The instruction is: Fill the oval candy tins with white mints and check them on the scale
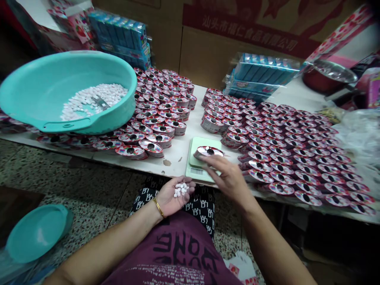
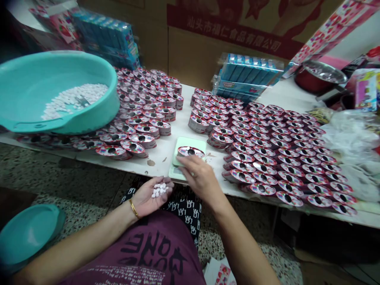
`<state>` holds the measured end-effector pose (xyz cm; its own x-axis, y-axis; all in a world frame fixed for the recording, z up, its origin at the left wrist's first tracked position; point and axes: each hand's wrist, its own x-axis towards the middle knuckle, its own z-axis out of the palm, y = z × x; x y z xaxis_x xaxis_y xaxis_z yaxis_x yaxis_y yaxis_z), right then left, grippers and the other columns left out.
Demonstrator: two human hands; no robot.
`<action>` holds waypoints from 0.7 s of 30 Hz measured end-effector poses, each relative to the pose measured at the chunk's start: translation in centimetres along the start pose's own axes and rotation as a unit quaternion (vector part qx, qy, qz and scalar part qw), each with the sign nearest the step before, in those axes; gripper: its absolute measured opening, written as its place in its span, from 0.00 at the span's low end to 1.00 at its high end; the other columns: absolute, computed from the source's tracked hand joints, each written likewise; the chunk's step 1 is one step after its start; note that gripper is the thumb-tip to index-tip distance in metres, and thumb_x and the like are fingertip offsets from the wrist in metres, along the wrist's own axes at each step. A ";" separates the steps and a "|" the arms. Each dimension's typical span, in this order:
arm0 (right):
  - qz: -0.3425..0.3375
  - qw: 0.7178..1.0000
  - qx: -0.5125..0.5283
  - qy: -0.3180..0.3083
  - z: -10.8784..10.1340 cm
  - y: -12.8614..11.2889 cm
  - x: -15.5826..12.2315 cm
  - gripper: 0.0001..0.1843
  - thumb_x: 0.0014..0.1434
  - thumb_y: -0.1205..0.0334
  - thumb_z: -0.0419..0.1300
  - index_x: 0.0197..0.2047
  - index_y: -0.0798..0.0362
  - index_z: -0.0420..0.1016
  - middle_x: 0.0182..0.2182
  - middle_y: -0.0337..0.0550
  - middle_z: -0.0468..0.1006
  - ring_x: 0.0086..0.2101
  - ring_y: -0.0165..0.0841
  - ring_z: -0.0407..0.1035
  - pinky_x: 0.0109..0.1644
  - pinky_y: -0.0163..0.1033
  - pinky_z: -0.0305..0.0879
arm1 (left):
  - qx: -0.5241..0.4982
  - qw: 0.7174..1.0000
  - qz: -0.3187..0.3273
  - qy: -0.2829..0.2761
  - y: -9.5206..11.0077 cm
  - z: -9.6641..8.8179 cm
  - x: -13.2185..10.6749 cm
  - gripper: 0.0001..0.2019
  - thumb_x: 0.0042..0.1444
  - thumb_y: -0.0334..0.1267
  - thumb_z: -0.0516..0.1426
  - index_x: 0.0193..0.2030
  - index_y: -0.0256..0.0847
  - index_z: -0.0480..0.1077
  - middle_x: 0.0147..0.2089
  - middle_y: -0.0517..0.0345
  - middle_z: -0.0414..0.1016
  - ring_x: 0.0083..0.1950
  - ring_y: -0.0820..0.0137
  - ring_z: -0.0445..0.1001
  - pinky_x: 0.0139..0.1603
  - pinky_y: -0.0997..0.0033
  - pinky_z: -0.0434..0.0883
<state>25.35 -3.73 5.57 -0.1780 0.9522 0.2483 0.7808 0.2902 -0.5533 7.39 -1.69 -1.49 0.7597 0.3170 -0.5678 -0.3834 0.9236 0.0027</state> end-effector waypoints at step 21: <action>0.007 0.990 -0.138 0.027 -0.7 5.5 0.8 0.16 0.56 0.69 0.47 0.46 0.51 0.68 0.45 0.45 0.68 0.45 0.35 0.60 0.49 0.44 0.58 | -0.024 0.997 0.064 0.035 3.0 -3.8 -1.9 0.06 0.54 0.35 0.49 0.29 0.35 0.61 0.25 0.62 0.58 0.18 0.84 0.54 0.11 0.87 0.48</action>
<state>29.93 -1.49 3.25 -0.1397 0.9472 0.2887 0.9180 0.2332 -0.3207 2.77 -0.38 -3.54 0.6653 0.4143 -0.6211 -0.5002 0.8649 0.0411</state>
